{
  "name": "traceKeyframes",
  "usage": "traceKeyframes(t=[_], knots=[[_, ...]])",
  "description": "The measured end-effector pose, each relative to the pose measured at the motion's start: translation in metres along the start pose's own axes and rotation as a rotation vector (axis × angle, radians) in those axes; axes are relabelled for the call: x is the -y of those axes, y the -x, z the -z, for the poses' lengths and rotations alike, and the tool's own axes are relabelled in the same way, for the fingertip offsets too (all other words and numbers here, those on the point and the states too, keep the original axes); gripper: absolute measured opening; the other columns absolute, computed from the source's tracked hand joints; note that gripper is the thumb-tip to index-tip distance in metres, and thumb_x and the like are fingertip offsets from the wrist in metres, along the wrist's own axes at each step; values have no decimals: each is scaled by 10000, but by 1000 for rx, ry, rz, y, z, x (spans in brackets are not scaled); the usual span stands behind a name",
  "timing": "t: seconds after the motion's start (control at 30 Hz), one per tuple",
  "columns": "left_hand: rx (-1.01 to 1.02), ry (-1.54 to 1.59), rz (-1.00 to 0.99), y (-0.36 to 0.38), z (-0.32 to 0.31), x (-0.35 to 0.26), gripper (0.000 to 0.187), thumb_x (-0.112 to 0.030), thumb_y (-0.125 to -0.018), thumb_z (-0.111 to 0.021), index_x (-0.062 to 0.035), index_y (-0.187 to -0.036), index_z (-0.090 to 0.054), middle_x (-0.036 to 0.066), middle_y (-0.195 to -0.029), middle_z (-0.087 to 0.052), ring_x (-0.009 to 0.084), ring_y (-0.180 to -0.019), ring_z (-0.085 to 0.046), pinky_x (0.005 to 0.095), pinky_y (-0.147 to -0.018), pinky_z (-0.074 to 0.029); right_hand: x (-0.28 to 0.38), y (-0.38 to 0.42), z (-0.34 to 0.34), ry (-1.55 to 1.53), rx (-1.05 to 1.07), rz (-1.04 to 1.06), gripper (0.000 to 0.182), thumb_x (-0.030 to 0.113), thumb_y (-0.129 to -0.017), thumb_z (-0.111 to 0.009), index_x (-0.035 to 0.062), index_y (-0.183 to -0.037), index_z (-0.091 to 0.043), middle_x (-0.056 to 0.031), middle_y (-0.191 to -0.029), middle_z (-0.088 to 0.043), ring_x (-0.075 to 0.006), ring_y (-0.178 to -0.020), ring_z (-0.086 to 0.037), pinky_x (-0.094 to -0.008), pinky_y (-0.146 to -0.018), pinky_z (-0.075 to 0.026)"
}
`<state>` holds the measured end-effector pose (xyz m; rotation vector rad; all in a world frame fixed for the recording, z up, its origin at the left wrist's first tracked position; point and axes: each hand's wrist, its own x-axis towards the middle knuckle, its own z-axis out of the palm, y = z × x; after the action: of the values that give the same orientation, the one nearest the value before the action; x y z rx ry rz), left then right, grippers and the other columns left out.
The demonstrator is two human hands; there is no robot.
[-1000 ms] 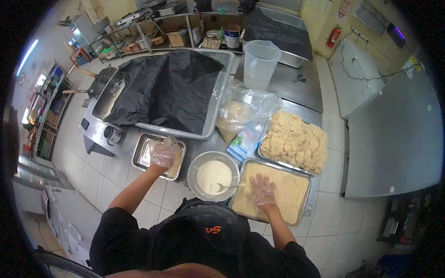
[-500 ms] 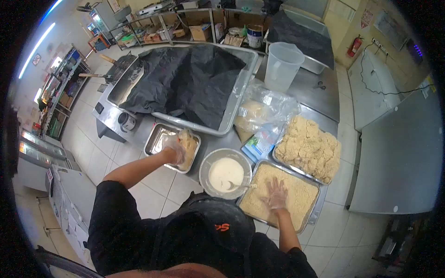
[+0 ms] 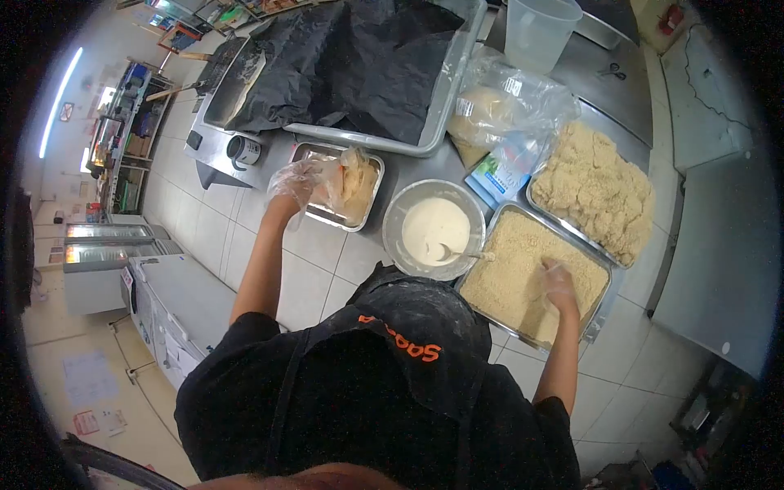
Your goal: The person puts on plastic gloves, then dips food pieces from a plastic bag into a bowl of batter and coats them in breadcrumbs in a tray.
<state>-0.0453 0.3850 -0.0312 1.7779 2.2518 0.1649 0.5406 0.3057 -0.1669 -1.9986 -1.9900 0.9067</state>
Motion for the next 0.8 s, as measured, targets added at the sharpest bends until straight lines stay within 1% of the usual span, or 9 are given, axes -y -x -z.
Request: traceKeyframes(t=[0.07, 0.17, 0.27, 0.37, 0.47, 0.57, 0.67, 0.77, 0.8], knots=[[83, -47, 55, -1, -21, 16, 286, -224, -836, -598, -120, -1096, -655, 90, -1058, -673, 246, -994, -629, 324, -863, -482, 24, -6, 25, -359, 382, -191, 302, 255, -886, -592, -24, -991, -637, -110, -875, -657, -200, -826, -598, -319, -757, -470], [133, -212, 67, -4, -66, 33, 286, -163, -856, -515, -59, -1091, -643, 155, -1084, -654, 269, -1018, -620, 343, -890, -479, 9, -20, 24, -354, 478, -59, 279, 259, -851, -643, -18, -888, -626, -78, -796, -622, -178, -764, -555, -325, -708, -454], [294, -379, 39, -18, -102, 48, 321, -187, -861, -495, -35, -1108, -634, 175, -1118, -638, 292, -1036, -611, 362, -919, -467, -15, -36, 7, -350, 670, -54, 408, 288, -741, -765, -21, -968, -626, -91, -923, -613, -170, -866, -536, -342, -765, -430], [133, -290, -80, -12, -121, 50, 381, -199, -885, -467, -37, -1216, -566, 154, -1257, -571, 316, -1100, -575, 390, -943, -450, 48, -33, 28, -122, 698, -25, 647, 427, -676, -782, -47, -1079, -602, -172, -1019, -633, -253, -926, -583, -365, -834, -448], [-58, 551, -56, -42, -195, 102, 400, -270, -957, -417, -27, -1259, -517, 158, -1314, -519, 323, -1148, -526, 408, -984, -405, 21, -29, -3, -28, 524, -13, 859, 470, -626, -789, -48, -1253, -511, -246, -1201, -575, -316, -1141, -537, -379, -971, -407], [-200, 280, -186, -71, -217, 106, 369, -200, -967, -380, -30, -1275, -493, 175, -1232, -559, 288, -1092, -550, 376, -938, -441, 31, -26, 8, 19, 474, 41, 845, 424, -646, -777, -47, -1281, -479, -269, -1240, -540, -356, -1167, -520, -385, -988, -406], [-8, 381, 0, -77, -191, 96, 369, -277, -968, -439, -51, -1249, -520, 192, -1226, -551, 315, -1056, -553, 373, -908, -460, 51, -6, 31, 143, 284, 195, 668, 310, -716, -712, -19, -1256, -496, -251, -1183, -555, -354, -1102, -550, -392, -953, -433], [-9, -440, -251, -114, -261, 181, 353, -252, -929, -479, -88, -1236, -540, 180, -1208, -575, 317, -1083, -555, 396, -930, -449, 53, 17, 26, 387, 9, 353, 432, 196, -790, -606, 32, -1186, -550, -189, -1045, -600, -299, -1014, -587, -406, -910, -455], [54, -451, -199, -103, -227, 144, 360, -232, -911, -492, -98, -1242, -540, 177, -1214, -577, 313, -1100, -554, 400, -938, -445, 49, 25, 18, 525, -110, 410, 347, 154, -816, -555, 56, -1149, -573, -157, -978, -611, -270, -973, -599, -413, -893, -460]])
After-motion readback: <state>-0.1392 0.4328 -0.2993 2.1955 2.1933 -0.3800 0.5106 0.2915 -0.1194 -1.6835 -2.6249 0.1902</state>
